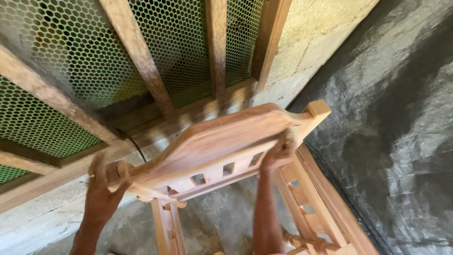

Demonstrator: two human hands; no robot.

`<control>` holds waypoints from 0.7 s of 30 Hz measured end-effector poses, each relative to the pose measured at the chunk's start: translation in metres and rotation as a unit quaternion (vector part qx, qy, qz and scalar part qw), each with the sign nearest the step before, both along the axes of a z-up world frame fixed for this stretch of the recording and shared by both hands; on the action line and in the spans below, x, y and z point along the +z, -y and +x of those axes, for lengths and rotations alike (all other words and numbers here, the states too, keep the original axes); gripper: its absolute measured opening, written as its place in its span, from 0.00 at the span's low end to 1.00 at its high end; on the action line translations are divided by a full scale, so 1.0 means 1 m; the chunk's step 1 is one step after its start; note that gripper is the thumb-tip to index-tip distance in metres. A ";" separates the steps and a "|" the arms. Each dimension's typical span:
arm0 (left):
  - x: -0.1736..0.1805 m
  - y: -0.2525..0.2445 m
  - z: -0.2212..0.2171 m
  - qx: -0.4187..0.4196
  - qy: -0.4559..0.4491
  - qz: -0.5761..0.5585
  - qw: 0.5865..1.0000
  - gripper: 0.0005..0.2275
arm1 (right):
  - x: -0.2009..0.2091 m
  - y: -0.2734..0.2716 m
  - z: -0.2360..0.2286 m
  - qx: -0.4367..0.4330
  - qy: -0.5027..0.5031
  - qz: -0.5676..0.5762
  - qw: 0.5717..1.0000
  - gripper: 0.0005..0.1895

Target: The person sands the backrest and frame of a wooden chair using a sanding block, rubbing the top rail, edges, and side rails by hand while steadying the chair with the other hand. They reposition the chair and continue sanding different surfaces of the backrest and armrest area.

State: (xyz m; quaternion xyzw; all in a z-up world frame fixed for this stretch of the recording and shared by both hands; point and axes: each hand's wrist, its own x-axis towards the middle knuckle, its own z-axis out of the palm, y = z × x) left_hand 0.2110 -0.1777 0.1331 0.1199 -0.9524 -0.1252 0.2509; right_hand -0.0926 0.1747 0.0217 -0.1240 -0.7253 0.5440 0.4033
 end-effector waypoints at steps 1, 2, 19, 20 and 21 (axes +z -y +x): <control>-0.003 0.005 0.006 0.008 -0.007 0.158 0.987 0.43 | 0.001 -0.019 -0.023 -0.047 0.054 -0.053 0.996 0.07; -0.010 0.009 0.004 0.007 -0.009 0.157 0.988 0.43 | 0.003 -0.022 -0.028 -0.047 0.053 -0.054 0.996 0.07; -0.084 0.001 -0.015 0.059 -0.290 0.372 0.880 0.15 | 0.026 0.063 0.075 0.385 -0.300 -0.307 0.817 0.10; -0.086 0.002 -0.015 0.063 -0.291 0.372 0.879 0.15 | 0.013 0.045 0.057 0.389 -0.299 -0.307 0.816 0.10; -0.088 0.003 -0.014 0.070 -0.289 0.320 0.900 0.15 | 0.001 0.028 0.039 0.227 -0.231 -0.091 0.942 0.06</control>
